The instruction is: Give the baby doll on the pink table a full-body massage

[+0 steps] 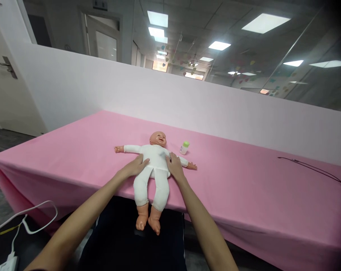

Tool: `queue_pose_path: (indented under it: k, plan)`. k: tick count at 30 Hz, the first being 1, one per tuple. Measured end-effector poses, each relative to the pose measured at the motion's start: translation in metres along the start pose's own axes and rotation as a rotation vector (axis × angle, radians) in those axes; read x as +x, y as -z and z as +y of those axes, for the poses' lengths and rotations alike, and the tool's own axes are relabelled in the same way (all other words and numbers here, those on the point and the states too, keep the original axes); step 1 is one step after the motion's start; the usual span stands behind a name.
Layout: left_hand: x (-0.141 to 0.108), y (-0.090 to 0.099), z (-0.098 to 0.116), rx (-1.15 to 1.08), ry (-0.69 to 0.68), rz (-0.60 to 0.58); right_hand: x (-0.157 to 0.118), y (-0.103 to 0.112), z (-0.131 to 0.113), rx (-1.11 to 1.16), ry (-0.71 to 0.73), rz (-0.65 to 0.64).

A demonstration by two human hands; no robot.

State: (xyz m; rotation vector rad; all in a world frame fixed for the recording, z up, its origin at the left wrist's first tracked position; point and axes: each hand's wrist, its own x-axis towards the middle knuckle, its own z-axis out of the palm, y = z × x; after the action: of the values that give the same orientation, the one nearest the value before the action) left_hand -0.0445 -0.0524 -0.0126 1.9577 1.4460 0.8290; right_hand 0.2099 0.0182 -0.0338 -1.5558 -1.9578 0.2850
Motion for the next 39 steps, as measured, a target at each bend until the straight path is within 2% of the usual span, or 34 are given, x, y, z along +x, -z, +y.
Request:
queue_pose_path:
  k: [1, 2, 5, 7, 8, 10, 13, 17, 20, 23, 26, 29, 31, 33, 35, 37, 39]
  plan:
    - [-0.02, 0.001, 0.004, -0.051, 0.02, -0.019, -0.002, 0.005, 0.004, 0.005, -0.001, 0.041]
    - [-0.042, 0.001, 0.009, -0.087, 0.024, 0.026, -0.004, 0.011, 0.008, 0.003, -0.016, 0.093]
    - [-0.107, -0.016, 0.018, -0.132, -0.028, 0.299, -0.008, 0.032, 0.02, -0.128, -0.172, 0.252]
    - [-0.143, -0.034, 0.018, -0.113, -0.168, 0.472, -0.01, 0.044, 0.029, -0.268, -0.378, 0.277]
    - [-0.157, -0.044, 0.017, -0.087, -0.262, 0.517, -0.011, 0.048, 0.033, -0.315, -0.489, 0.255]
    - [-0.178, -0.061, 0.01, -0.013, -0.45, 0.518, -0.012, 0.054, 0.04, -0.34, -0.642, 0.193]
    - [-0.192, -0.077, -0.002, 0.124, -0.632, 0.476, -0.012, 0.055, 0.047, -0.265, -0.656, 0.179]
    - [-0.191, -0.088, -0.01, 0.215, -0.699, 0.538, -0.01, 0.054, 0.056, -0.019, -0.637, 0.279]
    - [-0.194, -0.096, -0.014, 0.177, -0.707, 0.538, -0.007, 0.055, 0.062, 0.312, -0.62, 0.395]
    - [-0.2, -0.101, -0.023, 0.098, -0.645, 0.528, -0.006, 0.054, 0.065, 0.668, -0.586, 0.433]
    - [-0.205, -0.096, -0.033, 0.025, -0.594, 0.545, -0.004, 0.055, 0.061, 0.938, -0.587, 0.499]
    - [-0.198, -0.074, -0.026, -0.12, -0.527, 0.571, 0.003, 0.062, 0.045, 1.145, -0.493, 0.595]
    - [-0.18, -0.051, -0.011, -0.249, -0.439, 0.61, 0.011, 0.069, 0.027, 1.184, -0.388, 0.564]
    - [-0.149, -0.025, 0.007, -0.357, -0.348, 0.631, 0.018, 0.071, 0.004, 1.113, -0.259, 0.431]
    - [-0.108, -0.004, 0.021, -0.477, -0.275, 0.581, 0.022, 0.066, -0.021, 0.967, -0.124, 0.237]
    - [-0.065, 0.008, 0.027, -0.59, -0.23, 0.494, 0.021, 0.054, -0.043, 0.811, -0.026, 0.04]
    - [-0.03, 0.012, 0.026, -0.724, -0.187, 0.385, 0.018, 0.042, -0.059, 0.704, 0.024, -0.078]
